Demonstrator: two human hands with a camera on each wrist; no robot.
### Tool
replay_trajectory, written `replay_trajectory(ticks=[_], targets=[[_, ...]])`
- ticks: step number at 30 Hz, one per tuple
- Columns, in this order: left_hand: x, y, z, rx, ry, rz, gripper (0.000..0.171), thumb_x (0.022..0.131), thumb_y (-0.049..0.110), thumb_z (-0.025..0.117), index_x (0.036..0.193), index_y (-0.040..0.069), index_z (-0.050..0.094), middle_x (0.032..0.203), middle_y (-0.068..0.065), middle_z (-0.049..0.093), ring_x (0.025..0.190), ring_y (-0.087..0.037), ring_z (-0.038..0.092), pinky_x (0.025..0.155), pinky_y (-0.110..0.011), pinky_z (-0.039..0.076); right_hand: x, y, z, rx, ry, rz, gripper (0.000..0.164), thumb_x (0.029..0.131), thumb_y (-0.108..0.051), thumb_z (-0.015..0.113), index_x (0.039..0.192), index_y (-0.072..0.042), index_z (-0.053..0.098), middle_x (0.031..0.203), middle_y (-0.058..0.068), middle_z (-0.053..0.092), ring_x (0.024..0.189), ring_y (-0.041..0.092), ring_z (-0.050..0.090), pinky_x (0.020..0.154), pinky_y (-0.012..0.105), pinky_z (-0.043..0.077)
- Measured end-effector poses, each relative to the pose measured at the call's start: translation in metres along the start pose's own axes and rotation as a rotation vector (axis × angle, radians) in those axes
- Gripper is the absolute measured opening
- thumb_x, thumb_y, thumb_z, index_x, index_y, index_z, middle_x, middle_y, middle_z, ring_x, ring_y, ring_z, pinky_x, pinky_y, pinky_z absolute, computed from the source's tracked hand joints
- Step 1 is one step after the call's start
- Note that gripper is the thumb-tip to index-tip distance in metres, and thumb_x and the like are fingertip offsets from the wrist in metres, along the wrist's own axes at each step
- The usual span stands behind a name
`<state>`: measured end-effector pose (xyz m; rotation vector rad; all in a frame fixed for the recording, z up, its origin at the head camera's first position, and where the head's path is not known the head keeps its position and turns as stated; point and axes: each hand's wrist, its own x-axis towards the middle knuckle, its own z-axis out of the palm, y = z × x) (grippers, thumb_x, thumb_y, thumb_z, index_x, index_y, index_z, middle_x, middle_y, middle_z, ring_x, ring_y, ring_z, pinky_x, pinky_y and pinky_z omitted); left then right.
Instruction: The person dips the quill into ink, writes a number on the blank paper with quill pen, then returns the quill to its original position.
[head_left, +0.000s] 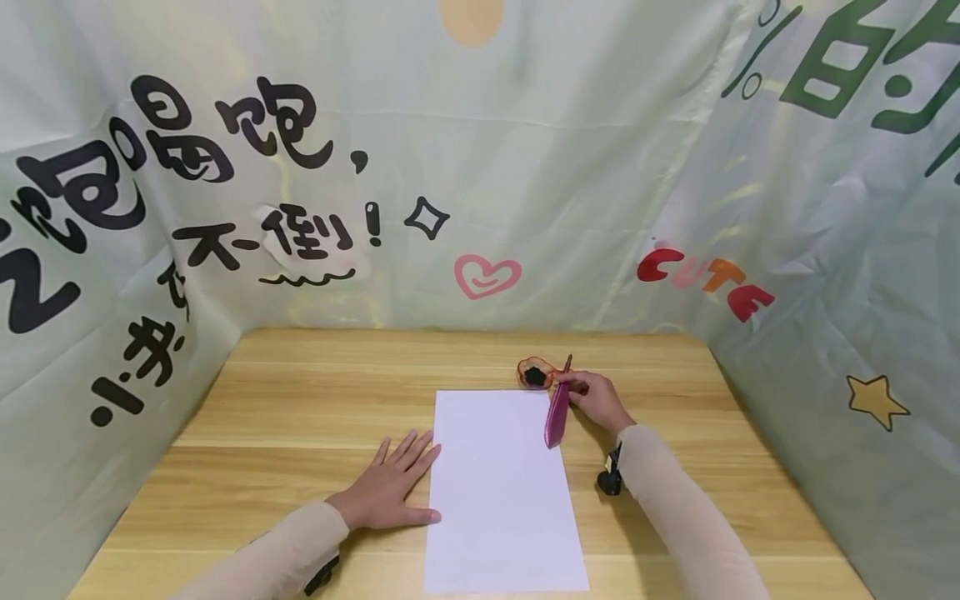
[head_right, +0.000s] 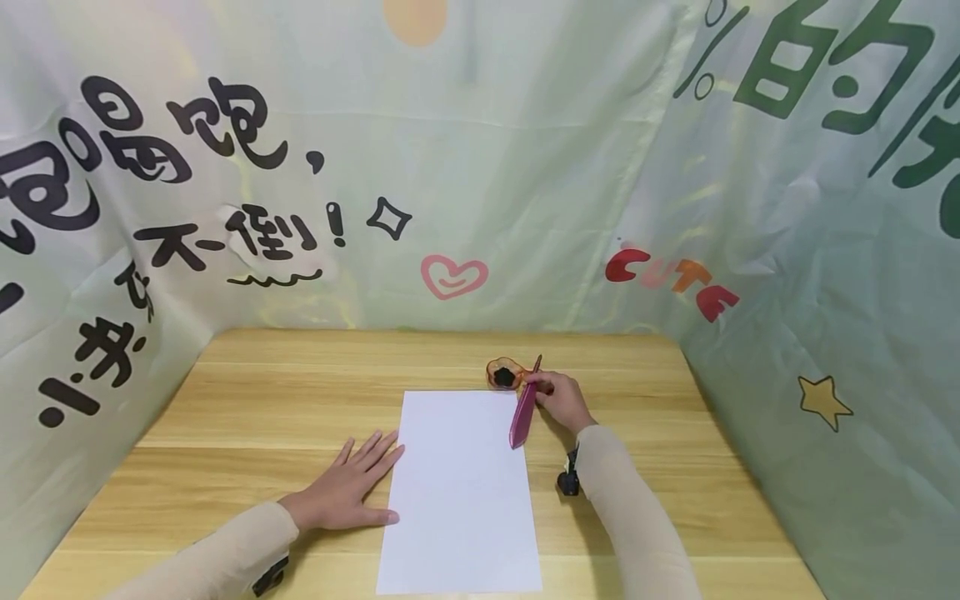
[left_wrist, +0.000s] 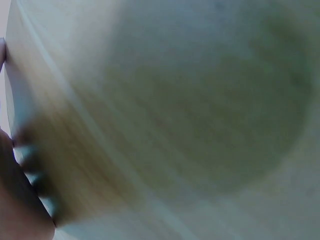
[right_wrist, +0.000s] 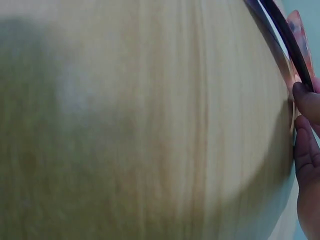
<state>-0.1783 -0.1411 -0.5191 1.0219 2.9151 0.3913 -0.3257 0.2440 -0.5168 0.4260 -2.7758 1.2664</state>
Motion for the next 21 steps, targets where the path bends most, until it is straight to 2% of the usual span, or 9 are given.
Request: replay_trajectory(ticks=[6,15,21], targets=[[0.0002,-0.0003,0.0012,0.007,-0.017,-0.017,0.092,0.075,0.072,0.04,0.143,0.015,0.017,0.149,-0.006,0.008,0.135,-0.031,0.009,0.101,-0.06,0.007,0.0008,-0.0003,0.0028,-0.018,0.0,-0.001,0.03,0.079,0.007,0.06,0.105,-0.008,0.063,0.096,0.012,0.061,0.076,0.021,0.056,0.06,0.027,0.05],[-0.0013,0.0009,-0.0005,0.0,0.004,-0.004,0.091,0.076,0.07,0.044,0.143,0.013,0.019,0.149,-0.008,0.011,0.134,-0.033,0.012,0.1,-0.062,0.009,0.0008,-0.0037,0.0044,-0.031,0.039,-0.003,0.027,0.078,0.01,0.06,0.098,-0.006,0.063,0.092,0.009,0.062,0.079,0.022,0.056,0.068,0.034,0.05],[-0.0005,0.0008,-0.0008,0.003,-0.019,-0.011,0.092,0.075,0.071,0.042,0.143,0.014,0.017,0.149,-0.007,0.009,0.134,-0.032,0.009,0.101,-0.061,0.007,-0.0009,-0.0043,0.0021,-0.014,0.092,0.01,0.028,0.078,0.012,0.058,0.098,-0.008,0.063,0.092,0.008,0.062,0.082,0.022,0.058,0.07,0.036,0.052]])
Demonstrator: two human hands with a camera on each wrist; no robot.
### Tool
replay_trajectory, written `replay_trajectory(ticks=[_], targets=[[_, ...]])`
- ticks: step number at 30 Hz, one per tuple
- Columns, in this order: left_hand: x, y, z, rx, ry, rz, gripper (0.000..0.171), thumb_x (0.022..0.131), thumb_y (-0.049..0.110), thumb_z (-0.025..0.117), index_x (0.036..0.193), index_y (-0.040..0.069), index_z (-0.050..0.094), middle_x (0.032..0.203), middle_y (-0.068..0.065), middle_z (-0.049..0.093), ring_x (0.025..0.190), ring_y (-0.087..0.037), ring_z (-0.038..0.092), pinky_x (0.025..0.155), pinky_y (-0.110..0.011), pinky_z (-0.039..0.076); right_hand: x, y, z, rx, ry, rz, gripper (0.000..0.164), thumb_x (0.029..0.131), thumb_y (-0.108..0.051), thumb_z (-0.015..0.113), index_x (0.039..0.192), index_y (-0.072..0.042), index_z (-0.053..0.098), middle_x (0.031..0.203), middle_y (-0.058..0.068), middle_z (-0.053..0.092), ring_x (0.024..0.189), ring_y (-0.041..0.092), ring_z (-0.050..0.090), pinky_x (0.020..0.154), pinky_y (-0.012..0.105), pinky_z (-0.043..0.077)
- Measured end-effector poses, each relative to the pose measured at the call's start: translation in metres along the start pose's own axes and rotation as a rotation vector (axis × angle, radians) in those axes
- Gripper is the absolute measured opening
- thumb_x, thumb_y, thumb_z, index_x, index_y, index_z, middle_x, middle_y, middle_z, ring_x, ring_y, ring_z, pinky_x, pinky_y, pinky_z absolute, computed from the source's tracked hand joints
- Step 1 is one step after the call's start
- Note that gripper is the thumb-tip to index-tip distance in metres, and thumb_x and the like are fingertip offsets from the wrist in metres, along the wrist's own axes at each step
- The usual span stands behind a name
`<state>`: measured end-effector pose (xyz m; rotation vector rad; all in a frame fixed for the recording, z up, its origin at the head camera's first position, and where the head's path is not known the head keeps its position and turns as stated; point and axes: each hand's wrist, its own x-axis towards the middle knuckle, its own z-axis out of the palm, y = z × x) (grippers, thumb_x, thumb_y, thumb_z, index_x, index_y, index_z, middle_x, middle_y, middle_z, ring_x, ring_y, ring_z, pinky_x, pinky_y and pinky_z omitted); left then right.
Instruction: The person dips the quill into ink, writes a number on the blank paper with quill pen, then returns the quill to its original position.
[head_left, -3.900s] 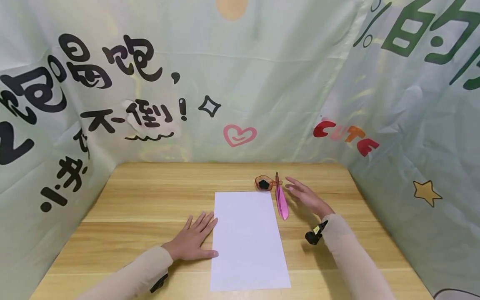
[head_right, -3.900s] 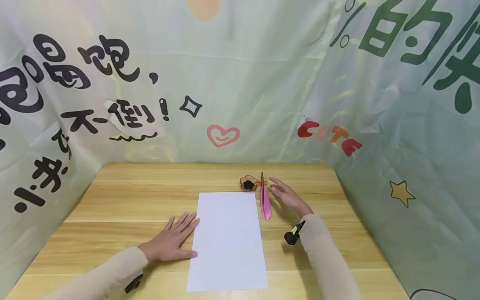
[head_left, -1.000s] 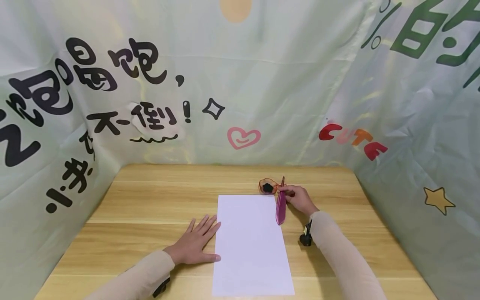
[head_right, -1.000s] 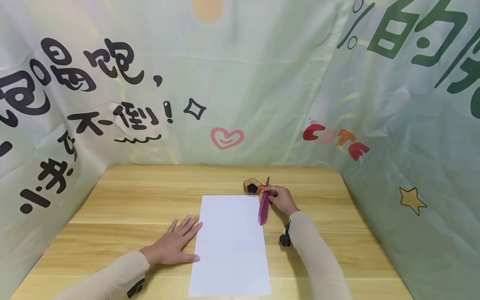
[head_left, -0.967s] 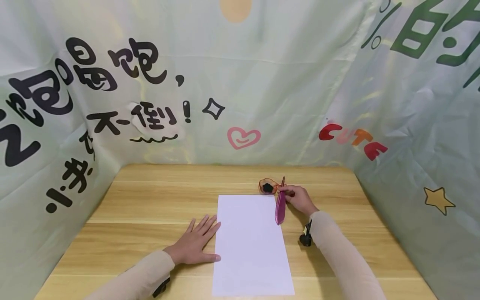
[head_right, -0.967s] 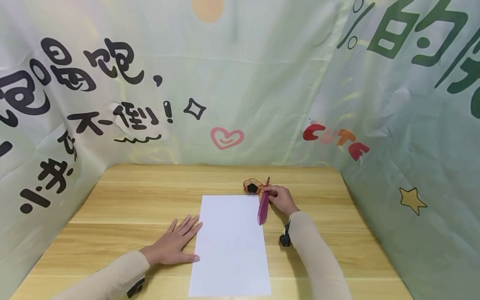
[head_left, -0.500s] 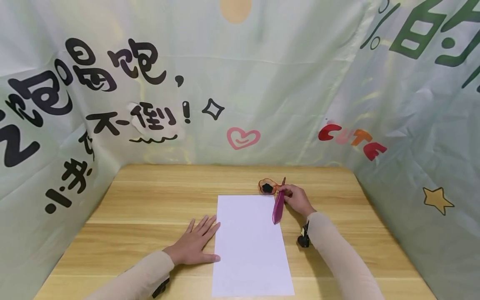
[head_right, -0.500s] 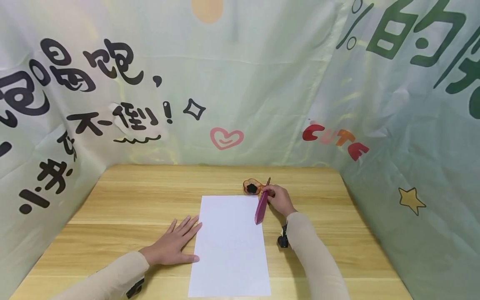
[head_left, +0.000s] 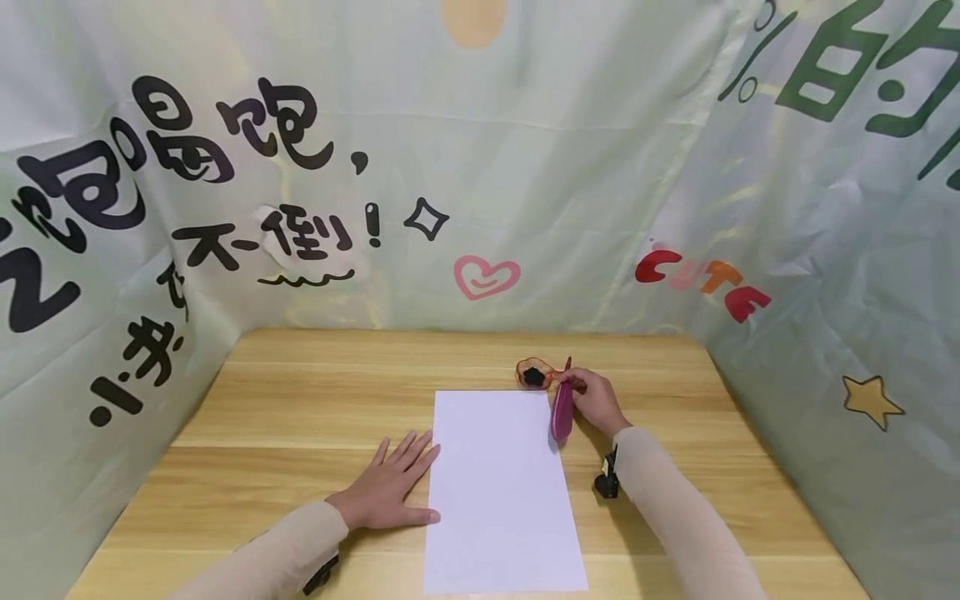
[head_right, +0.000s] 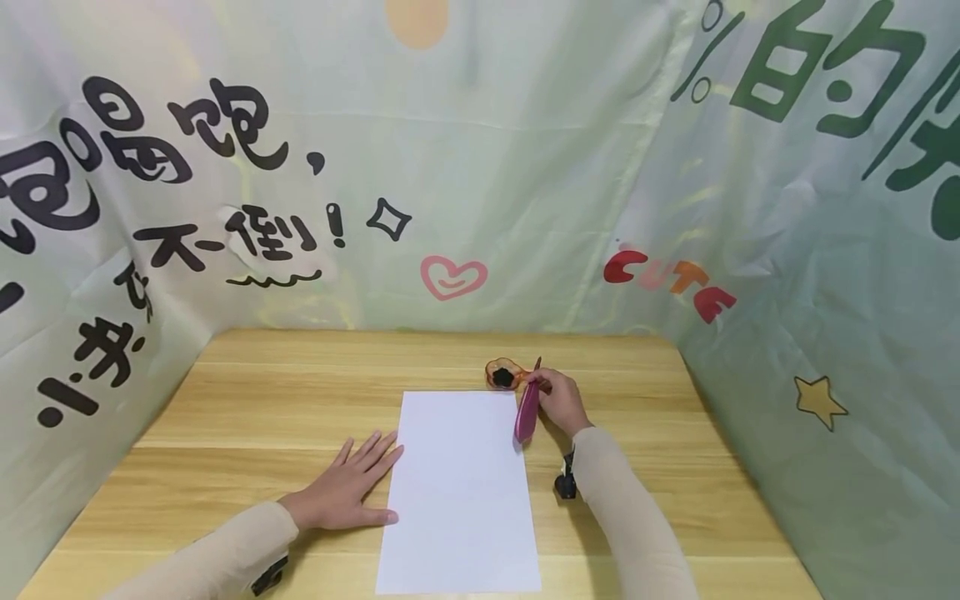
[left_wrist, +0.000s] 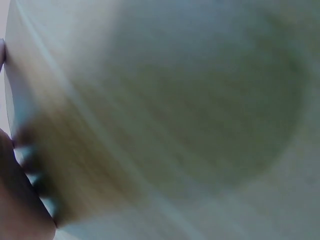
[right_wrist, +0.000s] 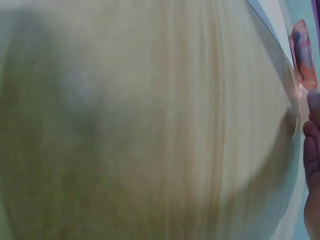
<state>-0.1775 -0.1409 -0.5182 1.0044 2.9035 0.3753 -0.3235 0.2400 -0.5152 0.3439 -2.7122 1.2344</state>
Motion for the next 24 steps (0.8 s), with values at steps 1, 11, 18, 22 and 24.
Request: replay_trajectory(ticks=[1,11,18,22,24], targets=[[0.0,0.0,0.001,0.0,-0.005,-0.004,0.092,0.075,0.071,0.041,0.143,0.014,0.016,0.149,-0.007,0.008,0.135,-0.031,0.008,0.101,-0.06,0.006,0.0,0.0,0.0,0.001,0.02,-0.007,0.028,0.078,0.012,0.058,0.098,-0.008,0.064,0.091,0.008,0.063,0.082,0.022,0.058,0.07,0.035,0.052],[0.001,-0.004,0.006,0.018,0.005,-0.003,0.093,0.075,0.074,0.038,0.144,0.016,0.016,0.149,-0.005,0.007,0.135,-0.03,0.007,0.101,-0.06,0.006,-0.003,-0.01,-0.008,0.101,0.211,-0.12,0.021,0.077,0.003,0.064,0.098,0.001,0.065,0.087,0.012,0.066,0.079,0.024,0.061,0.068,0.023,0.05],[0.002,-0.006,0.007,0.003,-0.011,-0.008,0.093,0.075,0.074,0.038,0.144,0.017,0.014,0.15,-0.004,0.005,0.135,-0.029,0.005,0.101,-0.059,0.004,-0.005,-0.012,-0.009,0.277,0.227,-0.229,0.018,0.076,0.006,0.064,0.093,0.011,0.061,0.085,0.024,0.063,0.075,0.035,0.06,0.063,0.019,0.05],[0.002,-0.006,0.009,0.001,-0.026,-0.02,0.093,0.074,0.075,0.036,0.144,0.019,0.012,0.15,-0.002,0.003,0.136,-0.027,0.003,0.102,-0.058,0.002,-0.01,-0.025,-0.013,0.336,0.246,-0.219,0.016,0.077,0.004,0.064,0.091,0.012,0.061,0.085,0.029,0.061,0.074,0.037,0.059,0.062,0.022,0.05],[0.001,-0.006,0.008,0.001,-0.027,-0.019,0.093,0.074,0.075,0.037,0.144,0.018,0.012,0.15,-0.003,0.003,0.136,-0.028,0.003,0.102,-0.058,0.003,-0.012,-0.031,-0.015,0.436,0.249,-0.216,0.018,0.077,0.006,0.063,0.091,0.016,0.059,0.086,0.034,0.058,0.074,0.034,0.06,0.063,0.022,0.051]])
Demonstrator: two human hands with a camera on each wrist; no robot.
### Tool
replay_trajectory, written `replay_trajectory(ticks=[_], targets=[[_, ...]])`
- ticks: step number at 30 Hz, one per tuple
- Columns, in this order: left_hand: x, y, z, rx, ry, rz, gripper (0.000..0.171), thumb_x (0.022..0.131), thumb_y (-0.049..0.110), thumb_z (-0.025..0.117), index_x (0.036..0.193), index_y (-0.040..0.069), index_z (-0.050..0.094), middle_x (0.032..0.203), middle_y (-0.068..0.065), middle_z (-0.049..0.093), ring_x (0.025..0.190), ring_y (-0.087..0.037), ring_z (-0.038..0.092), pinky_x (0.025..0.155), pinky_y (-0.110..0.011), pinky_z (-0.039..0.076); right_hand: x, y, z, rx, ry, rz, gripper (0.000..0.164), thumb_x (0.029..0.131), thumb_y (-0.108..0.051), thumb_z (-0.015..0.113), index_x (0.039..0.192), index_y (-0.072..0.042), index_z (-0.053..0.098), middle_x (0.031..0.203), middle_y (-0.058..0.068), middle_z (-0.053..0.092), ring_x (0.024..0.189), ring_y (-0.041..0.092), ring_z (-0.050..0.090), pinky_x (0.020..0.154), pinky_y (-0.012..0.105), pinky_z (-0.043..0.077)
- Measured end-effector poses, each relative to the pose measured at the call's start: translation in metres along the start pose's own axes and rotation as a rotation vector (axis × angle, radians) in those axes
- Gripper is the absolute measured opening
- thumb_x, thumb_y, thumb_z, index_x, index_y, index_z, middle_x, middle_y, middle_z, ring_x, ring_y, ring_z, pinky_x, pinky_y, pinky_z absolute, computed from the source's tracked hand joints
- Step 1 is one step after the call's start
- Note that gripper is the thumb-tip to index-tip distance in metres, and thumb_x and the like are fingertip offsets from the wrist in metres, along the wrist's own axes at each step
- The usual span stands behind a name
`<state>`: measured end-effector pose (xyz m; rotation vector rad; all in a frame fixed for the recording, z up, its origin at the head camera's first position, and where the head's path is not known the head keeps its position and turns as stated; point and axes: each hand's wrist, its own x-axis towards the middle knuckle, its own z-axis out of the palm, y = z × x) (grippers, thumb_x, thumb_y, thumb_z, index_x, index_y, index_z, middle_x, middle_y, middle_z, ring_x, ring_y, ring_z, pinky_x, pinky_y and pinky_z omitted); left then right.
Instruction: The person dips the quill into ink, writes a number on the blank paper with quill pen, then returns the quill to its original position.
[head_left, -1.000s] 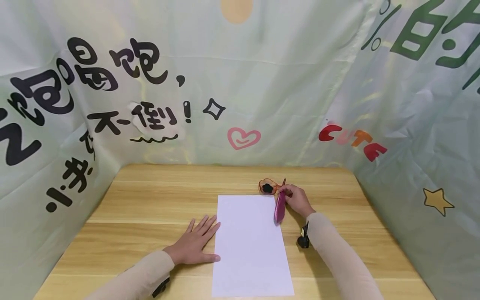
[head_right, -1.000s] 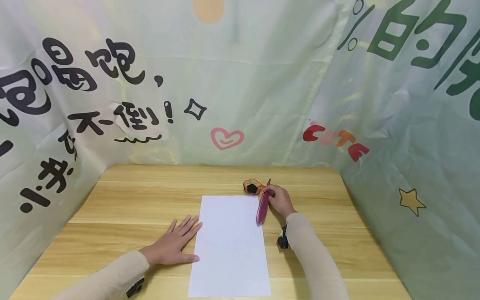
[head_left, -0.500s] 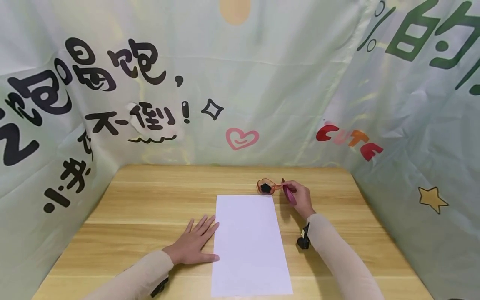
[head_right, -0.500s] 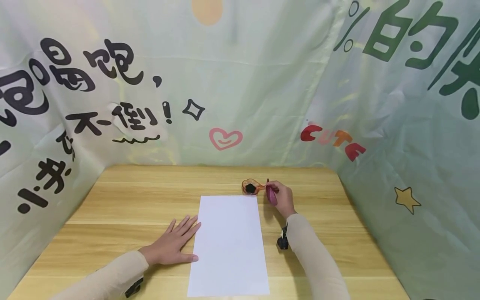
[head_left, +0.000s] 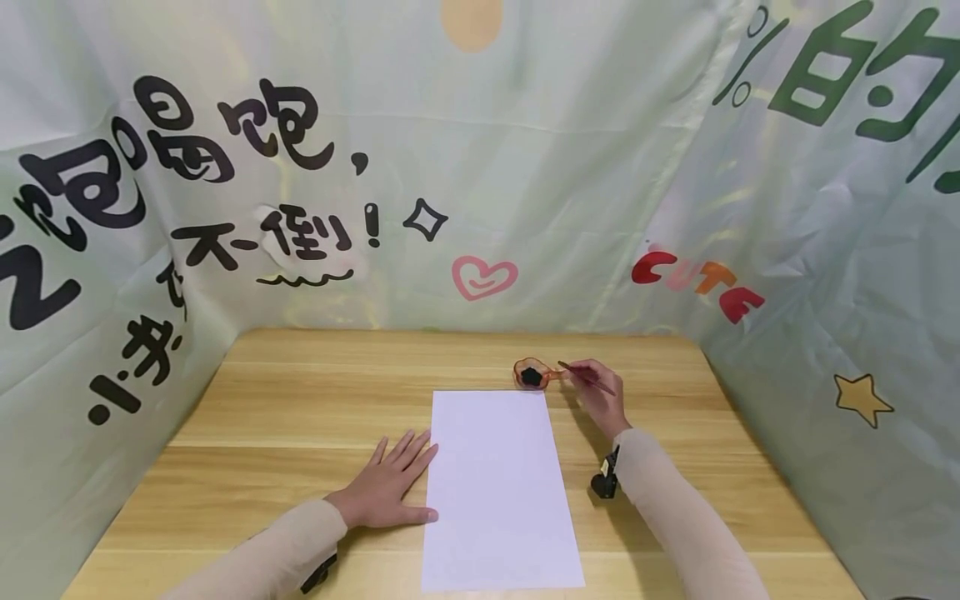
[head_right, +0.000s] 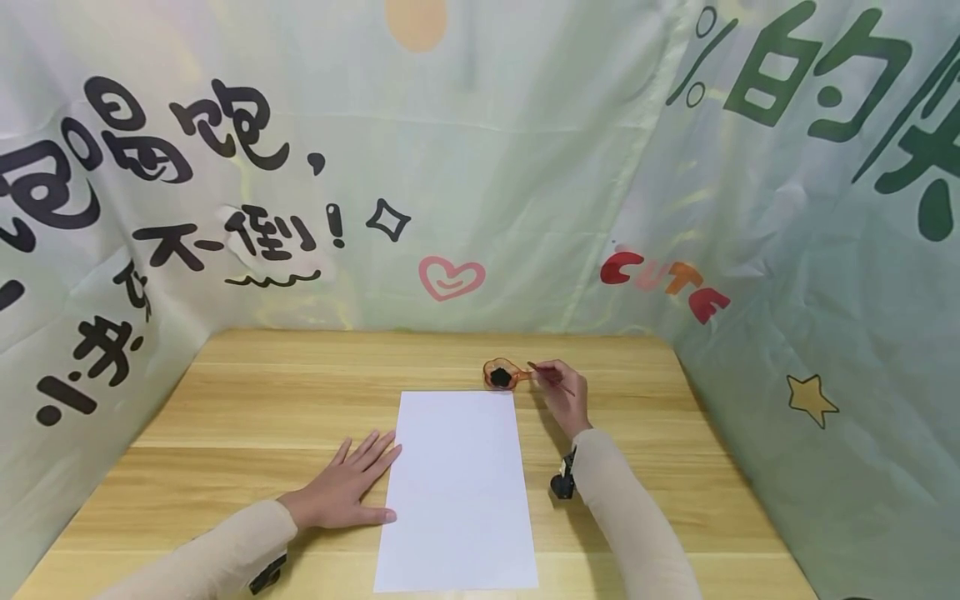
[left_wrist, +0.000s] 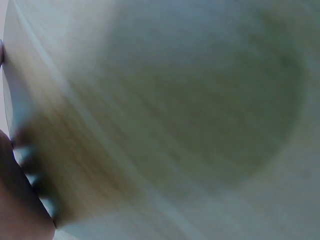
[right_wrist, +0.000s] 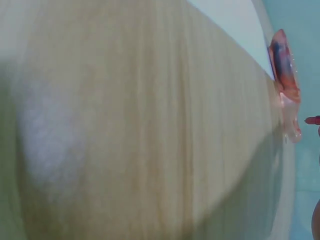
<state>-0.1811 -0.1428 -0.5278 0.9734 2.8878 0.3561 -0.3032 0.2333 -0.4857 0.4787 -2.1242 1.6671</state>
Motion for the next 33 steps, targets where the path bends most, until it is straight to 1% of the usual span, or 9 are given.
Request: replay_trajectory(ticks=[4,7,10,13,16,20,22,28,33], targets=[[0.0,0.001,-0.001,-0.001,0.006,0.008,0.093,0.075,0.074,0.037,0.144,0.017,0.014,0.15,-0.004,0.005,0.135,-0.029,0.005,0.101,-0.059,0.004,0.003,0.005,-0.001,0.042,0.058,0.137,0.019,0.08,-0.002,0.064,0.093,0.011,0.061,0.087,0.027,0.059,0.072,0.027,0.059,0.061,0.024,0.051],[0.0,0.0,-0.001,0.004,0.009,0.01,0.092,0.075,0.074,0.037,0.144,0.018,0.014,0.15,-0.004,0.005,0.135,-0.029,0.005,0.101,-0.059,0.004,0.006,0.013,-0.001,-0.064,0.096,0.286,0.022,0.081,-0.019,0.066,0.093,-0.001,0.062,0.087,0.012,0.062,0.07,0.023,0.057,0.057,0.024,0.049],[0.0,-0.001,-0.001,0.013,0.013,0.014,0.092,0.075,0.074,0.037,0.144,0.017,0.014,0.15,-0.004,0.006,0.135,-0.03,0.006,0.101,-0.06,0.004,0.006,0.015,0.0,-0.098,0.117,0.354,0.028,0.08,-0.031,0.065,0.094,-0.007,0.059,0.086,0.008,0.06,0.069,0.018,0.055,0.055,0.023,0.048],[0.001,0.0,-0.001,0.015,0.017,0.016,0.093,0.074,0.075,0.036,0.144,0.017,0.015,0.15,-0.005,0.006,0.135,-0.03,0.006,0.101,-0.06,0.005,0.006,0.015,0.0,-0.111,0.137,0.367,0.03,0.081,-0.034,0.064,0.092,-0.008,0.056,0.083,0.005,0.057,0.066,0.013,0.051,0.053,0.021,0.044],[0.0,0.0,-0.001,0.013,0.022,0.017,0.093,0.074,0.075,0.036,0.144,0.017,0.015,0.15,-0.004,0.006,0.135,-0.03,0.006,0.101,-0.06,0.004,0.007,0.014,0.0,-0.117,0.12,0.346,0.027,0.084,-0.032,0.06,0.094,-0.007,0.058,0.085,0.008,0.058,0.07,0.017,0.053,0.057,0.023,0.045],[0.0,-0.001,0.002,0.014,0.037,0.022,0.093,0.074,0.074,0.037,0.144,0.017,0.015,0.15,-0.004,0.006,0.135,-0.03,0.006,0.101,-0.06,0.005,0.007,0.013,0.0,-0.061,0.048,0.358,0.034,0.088,-0.033,0.053,0.107,-0.004,0.059,0.098,0.02,0.059,0.087,0.028,0.055,0.074,0.039,0.047],[0.0,-0.002,0.003,0.016,0.045,0.025,0.093,0.074,0.074,0.038,0.144,0.017,0.015,0.15,-0.004,0.007,0.135,-0.03,0.007,0.101,-0.06,0.005,0.006,0.012,-0.001,-0.049,0.012,0.391,0.039,0.088,-0.036,0.053,0.112,-0.006,0.057,0.104,0.019,0.058,0.094,0.028,0.055,0.081,0.043,0.045],[0.0,-0.002,0.005,0.018,0.045,0.028,0.093,0.074,0.074,0.037,0.144,0.017,0.015,0.15,-0.005,0.007,0.135,-0.031,0.007,0.1,-0.061,0.005,0.004,0.014,-0.001,-0.111,-0.026,0.443,0.041,0.083,-0.039,0.06,0.116,-0.015,0.056,0.112,0.005,0.056,0.097,0.016,0.053,0.079,0.026,0.046],[0.0,0.0,0.001,0.007,0.045,0.026,0.092,0.075,0.073,0.039,0.144,0.016,0.016,0.149,-0.006,0.008,0.135,-0.031,0.008,0.101,-0.06,0.006,0.003,0.013,-0.002,-0.124,-0.007,0.428,0.035,0.08,-0.037,0.064,0.107,-0.015,0.061,0.105,0.004,0.061,0.086,0.011,0.056,0.07,0.02,0.047]])
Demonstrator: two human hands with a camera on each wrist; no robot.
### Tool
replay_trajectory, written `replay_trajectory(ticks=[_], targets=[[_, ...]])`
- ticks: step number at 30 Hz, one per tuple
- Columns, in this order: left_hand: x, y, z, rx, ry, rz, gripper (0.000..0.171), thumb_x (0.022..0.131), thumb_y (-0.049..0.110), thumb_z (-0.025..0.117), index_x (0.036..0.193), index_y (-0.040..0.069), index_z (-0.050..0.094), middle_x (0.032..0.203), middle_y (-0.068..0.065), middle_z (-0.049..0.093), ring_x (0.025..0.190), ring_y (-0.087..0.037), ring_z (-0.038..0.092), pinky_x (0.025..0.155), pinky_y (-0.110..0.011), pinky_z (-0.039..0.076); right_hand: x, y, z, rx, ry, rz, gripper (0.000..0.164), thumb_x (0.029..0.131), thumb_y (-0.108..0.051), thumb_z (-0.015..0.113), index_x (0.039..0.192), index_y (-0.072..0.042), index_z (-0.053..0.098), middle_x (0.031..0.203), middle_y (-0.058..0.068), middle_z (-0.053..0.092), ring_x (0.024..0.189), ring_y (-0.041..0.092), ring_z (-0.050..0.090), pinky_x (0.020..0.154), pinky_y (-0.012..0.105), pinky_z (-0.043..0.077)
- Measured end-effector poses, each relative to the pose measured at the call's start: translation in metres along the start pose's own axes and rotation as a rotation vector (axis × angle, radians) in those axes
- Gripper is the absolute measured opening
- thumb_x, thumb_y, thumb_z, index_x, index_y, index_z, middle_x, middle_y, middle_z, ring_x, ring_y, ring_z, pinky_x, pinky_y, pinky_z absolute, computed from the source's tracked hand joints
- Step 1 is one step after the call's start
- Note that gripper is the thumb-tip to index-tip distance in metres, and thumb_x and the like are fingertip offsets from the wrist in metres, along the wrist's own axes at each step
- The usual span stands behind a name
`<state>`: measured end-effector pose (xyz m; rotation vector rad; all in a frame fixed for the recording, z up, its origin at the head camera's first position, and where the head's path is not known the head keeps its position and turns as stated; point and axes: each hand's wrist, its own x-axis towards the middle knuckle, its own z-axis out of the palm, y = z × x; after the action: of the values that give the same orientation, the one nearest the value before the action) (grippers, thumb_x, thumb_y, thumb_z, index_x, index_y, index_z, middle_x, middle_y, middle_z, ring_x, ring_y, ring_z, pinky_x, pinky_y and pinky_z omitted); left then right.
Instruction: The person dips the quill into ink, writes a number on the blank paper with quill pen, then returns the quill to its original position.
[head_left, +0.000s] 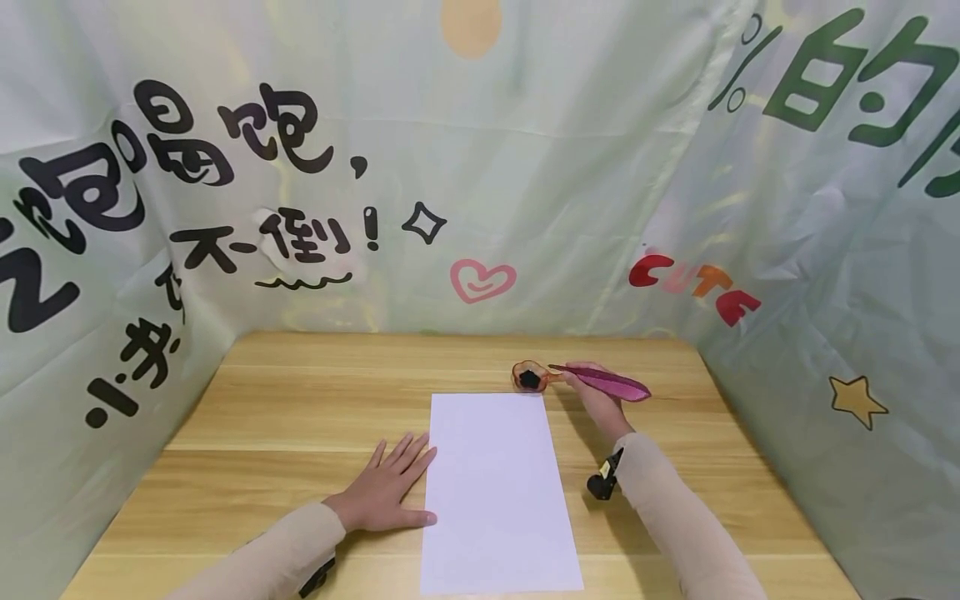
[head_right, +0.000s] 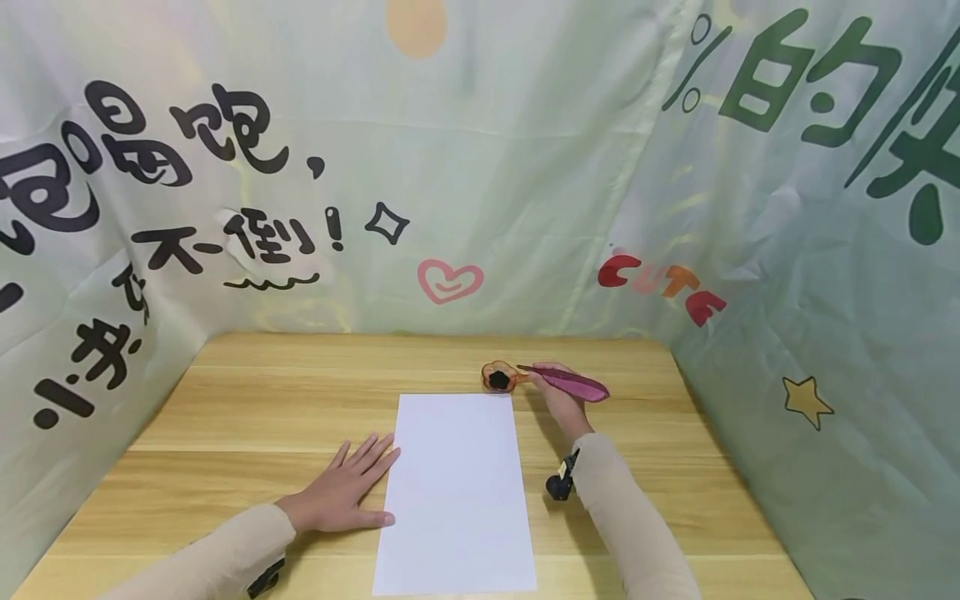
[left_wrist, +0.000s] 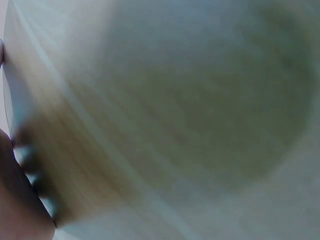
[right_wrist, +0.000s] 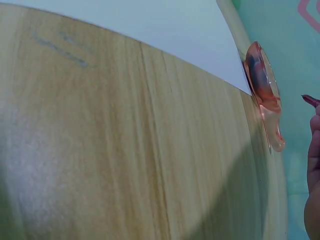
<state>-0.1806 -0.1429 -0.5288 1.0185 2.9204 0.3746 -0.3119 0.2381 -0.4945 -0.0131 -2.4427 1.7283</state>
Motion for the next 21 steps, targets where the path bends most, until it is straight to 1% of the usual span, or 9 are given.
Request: replay_trajectory(ticks=[4,8,11,13,14,16,20,21], targets=[[-0.0005,0.0022,-0.0026,-0.005,-0.004,-0.001,0.092,0.075,0.072,0.04,0.143,0.015,0.017,0.149,-0.006,0.009,0.135,-0.032,0.009,0.1,-0.061,0.007,-0.0016,0.0004,0.0,0.009,0.022,-0.069,0.032,0.078,-0.035,0.066,0.1,-0.011,0.065,0.097,0.006,0.064,0.08,0.014,0.058,0.065,0.021,0.048],[-0.0008,0.0037,-0.0046,-0.014,-0.007,-0.004,0.091,0.076,0.072,0.04,0.143,0.015,0.017,0.149,-0.006,0.008,0.135,-0.031,0.008,0.101,-0.06,0.006,-0.0023,0.0,0.001,0.065,0.041,-0.114,0.028,0.078,-0.029,0.068,0.094,-0.005,0.065,0.089,0.011,0.066,0.078,0.026,0.062,0.066,0.033,0.052],[-0.001,0.0037,-0.0047,-0.014,-0.009,-0.005,0.092,0.075,0.073,0.039,0.144,0.016,0.016,0.149,-0.005,0.008,0.135,-0.03,0.008,0.101,-0.06,0.006,-0.0013,0.0005,0.0022,0.086,0.047,-0.097,0.027,0.077,-0.027,0.069,0.091,-0.004,0.064,0.083,0.011,0.067,0.08,0.033,0.062,0.067,0.041,0.051],[-0.001,0.003,-0.0033,-0.006,-0.009,-0.005,0.092,0.075,0.073,0.038,0.144,0.016,0.016,0.149,-0.005,0.007,0.135,-0.03,0.007,0.101,-0.06,0.006,-0.0003,0.0015,0.0027,0.074,0.044,-0.075,0.026,0.077,-0.028,0.068,0.089,-0.005,0.063,0.08,0.007,0.067,0.08,0.033,0.062,0.067,0.042,0.051],[-0.0009,0.0026,-0.0026,-0.003,-0.009,-0.005,0.092,0.075,0.073,0.038,0.144,0.016,0.015,0.149,-0.005,0.007,0.135,-0.03,0.007,0.101,-0.06,0.006,0.0002,0.0019,0.0029,0.068,0.038,-0.068,0.026,0.078,-0.028,0.068,0.089,-0.006,0.063,0.08,0.006,0.067,0.081,0.033,0.062,0.067,0.042,0.051],[-0.0006,0.0015,-0.0008,0.002,-0.007,-0.004,0.092,0.075,0.074,0.038,0.144,0.016,0.016,0.15,-0.005,0.007,0.135,-0.03,0.007,0.101,-0.06,0.006,0.0005,0.0023,0.003,0.097,0.018,-0.064,0.024,0.079,-0.026,0.067,0.089,-0.004,0.062,0.081,0.008,0.067,0.082,0.034,0.062,0.069,0.043,0.051],[-0.0001,0.0,0.0005,0.0,-0.001,-0.001,0.092,0.075,0.074,0.038,0.143,0.016,0.016,0.149,-0.005,0.007,0.135,-0.031,0.008,0.1,-0.06,0.006,-0.001,0.0021,0.002,0.142,-0.072,-0.122,0.027,0.084,-0.019,0.062,0.1,0.002,0.061,0.093,0.02,0.063,0.089,0.036,0.059,0.075,0.044,0.049],[-0.0001,-0.0004,0.0008,0.0,0.0,-0.001,0.092,0.075,0.074,0.038,0.143,0.016,0.017,0.149,-0.005,0.008,0.135,-0.031,0.008,0.1,-0.061,0.006,-0.0014,0.0021,0.0018,0.146,-0.093,-0.134,0.029,0.085,-0.019,0.061,0.102,0.003,0.06,0.097,0.022,0.062,0.09,0.035,0.059,0.076,0.042,0.05]])
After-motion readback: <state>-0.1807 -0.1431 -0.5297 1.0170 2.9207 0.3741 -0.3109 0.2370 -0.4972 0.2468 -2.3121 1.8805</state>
